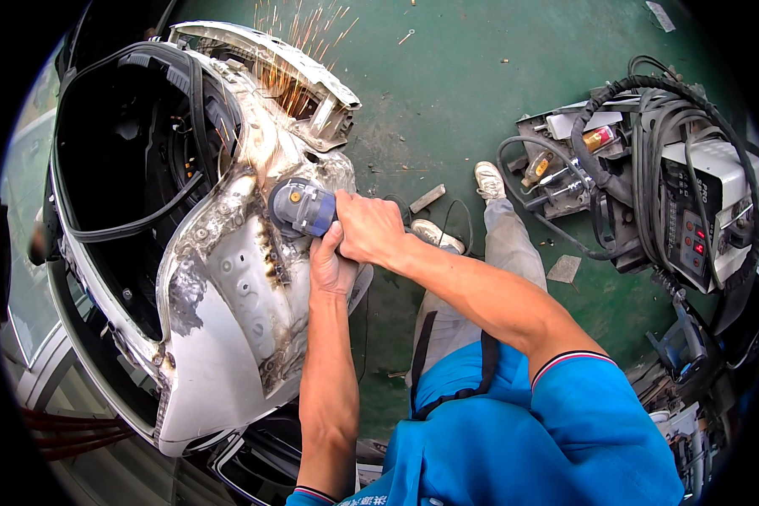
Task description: The person uses an angle grinder on the front fender of a white car, removing paint and smoothing the metal surface. Sparks fly as the grinder moves along the panel, gradually exposing bare metal.
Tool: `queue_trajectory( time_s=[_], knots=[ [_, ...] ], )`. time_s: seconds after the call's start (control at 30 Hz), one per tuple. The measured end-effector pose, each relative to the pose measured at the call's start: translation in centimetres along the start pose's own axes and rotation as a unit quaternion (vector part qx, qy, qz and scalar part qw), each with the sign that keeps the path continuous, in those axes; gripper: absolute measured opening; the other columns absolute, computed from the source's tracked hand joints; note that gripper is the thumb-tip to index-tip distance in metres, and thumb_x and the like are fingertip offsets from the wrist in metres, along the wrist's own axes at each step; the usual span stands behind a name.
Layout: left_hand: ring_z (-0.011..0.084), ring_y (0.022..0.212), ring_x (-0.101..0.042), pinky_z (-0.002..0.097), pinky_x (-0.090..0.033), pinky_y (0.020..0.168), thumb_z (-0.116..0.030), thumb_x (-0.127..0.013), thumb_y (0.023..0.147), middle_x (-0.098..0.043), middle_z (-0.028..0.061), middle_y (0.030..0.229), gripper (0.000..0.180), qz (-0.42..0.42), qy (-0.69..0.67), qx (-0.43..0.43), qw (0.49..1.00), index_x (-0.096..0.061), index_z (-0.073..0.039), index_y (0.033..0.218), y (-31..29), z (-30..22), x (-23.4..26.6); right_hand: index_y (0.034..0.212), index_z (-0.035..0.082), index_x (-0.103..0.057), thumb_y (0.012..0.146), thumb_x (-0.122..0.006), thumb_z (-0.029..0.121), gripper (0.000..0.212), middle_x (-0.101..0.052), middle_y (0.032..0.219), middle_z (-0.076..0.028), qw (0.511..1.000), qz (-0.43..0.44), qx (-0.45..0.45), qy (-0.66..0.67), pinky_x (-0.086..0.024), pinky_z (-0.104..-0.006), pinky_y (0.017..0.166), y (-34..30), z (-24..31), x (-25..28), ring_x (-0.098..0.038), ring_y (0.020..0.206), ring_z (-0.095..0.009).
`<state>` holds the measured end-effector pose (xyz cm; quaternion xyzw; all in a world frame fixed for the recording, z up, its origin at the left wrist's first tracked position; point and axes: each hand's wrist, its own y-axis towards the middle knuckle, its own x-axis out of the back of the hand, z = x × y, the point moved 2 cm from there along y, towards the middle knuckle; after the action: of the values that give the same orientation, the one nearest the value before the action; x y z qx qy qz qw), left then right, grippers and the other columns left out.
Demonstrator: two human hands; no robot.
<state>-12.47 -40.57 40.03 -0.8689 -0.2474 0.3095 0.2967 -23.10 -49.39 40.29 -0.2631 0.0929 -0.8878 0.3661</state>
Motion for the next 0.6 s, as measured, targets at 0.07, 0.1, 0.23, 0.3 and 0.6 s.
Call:
queue_trajectory(
  time_s=[0.07, 0.1, 0.23, 0.3, 0.6],
  knots=[
    [0.0238, 0.131, -0.056, 0.0407, -0.041, 0.116, -0.016, -0.079, 0.089, -0.059, 0.0095, 0.140, 0.062, 0.001, -0.003, 0.001, 1.000, -0.052, 0.000, 0.142, 0.1, 0.0, 0.0, 0.102, -0.004, -0.052, 0.074, -0.064, 0.015, 0.036, -0.069, 0.090, -0.025, 1.000, 0.004, 0.000, -0.002, -0.053, -0.0586, 0.070, 0.2, -0.1, 0.1, -0.068, 0.083, -0.049],
    [0.0238, 0.131, -0.055, 0.0408, -0.040, 0.116, -0.015, -0.079, 0.089, -0.059, 0.0094, 0.140, 0.062, 0.001, -0.004, 0.001, 1.000, -0.052, 0.000, 0.142, 0.2, -0.1, -0.1, 0.102, -0.004, -0.052, 0.074, -0.064, 0.015, 0.036, -0.069, 0.090, -0.025, 1.000, 0.006, 0.001, -0.004, -0.053, -0.0585, 0.070, 0.3, 0.0, 0.2, -0.068, 0.083, -0.049],
    [0.0240, 0.132, -0.054, 0.0411, -0.040, 0.116, -0.015, -0.078, 0.089, -0.058, 0.0097, 0.141, 0.063, 0.004, 0.003, 0.002, 1.000, -0.051, 0.000, 0.143, 0.1, -0.4, -0.3, 0.103, -0.005, -0.052, 0.074, -0.065, 0.016, 0.038, -0.069, 0.091, -0.026, 1.000, 0.010, 0.004, 0.002, -0.054, -0.0584, 0.071, 0.4, 0.0, 0.3, -0.068, 0.083, -0.050],
    [0.0241, 0.132, -0.054, 0.0412, -0.040, 0.116, -0.014, -0.078, 0.090, -0.058, 0.0101, 0.141, 0.063, 0.007, 0.006, 0.012, 1.000, -0.050, 0.000, 0.144, 0.6, -1.1, -0.6, 0.104, -0.005, -0.052, 0.073, -0.065, 0.016, 0.040, -0.069, 0.091, -0.027, 1.000, -0.003, 0.004, 0.008, -0.055, -0.0586, 0.071, 0.9, 0.1, 0.6, -0.069, 0.083, -0.050],
    [0.0240, 0.130, -0.056, 0.0410, -0.042, 0.115, -0.014, -0.077, 0.090, -0.059, 0.0106, 0.139, 0.060, -0.011, 0.004, 0.007, 1.000, -0.052, 0.001, 0.142, -0.3, -0.2, -0.3, 0.107, -0.005, -0.052, 0.074, -0.066, 0.016, 0.041, -0.069, 0.093, -0.026, 1.000, 0.014, -0.013, 0.004, -0.054, -0.0588, 0.072, 0.0, 0.1, 0.0, -0.069, 0.086, -0.049]
  ],
)
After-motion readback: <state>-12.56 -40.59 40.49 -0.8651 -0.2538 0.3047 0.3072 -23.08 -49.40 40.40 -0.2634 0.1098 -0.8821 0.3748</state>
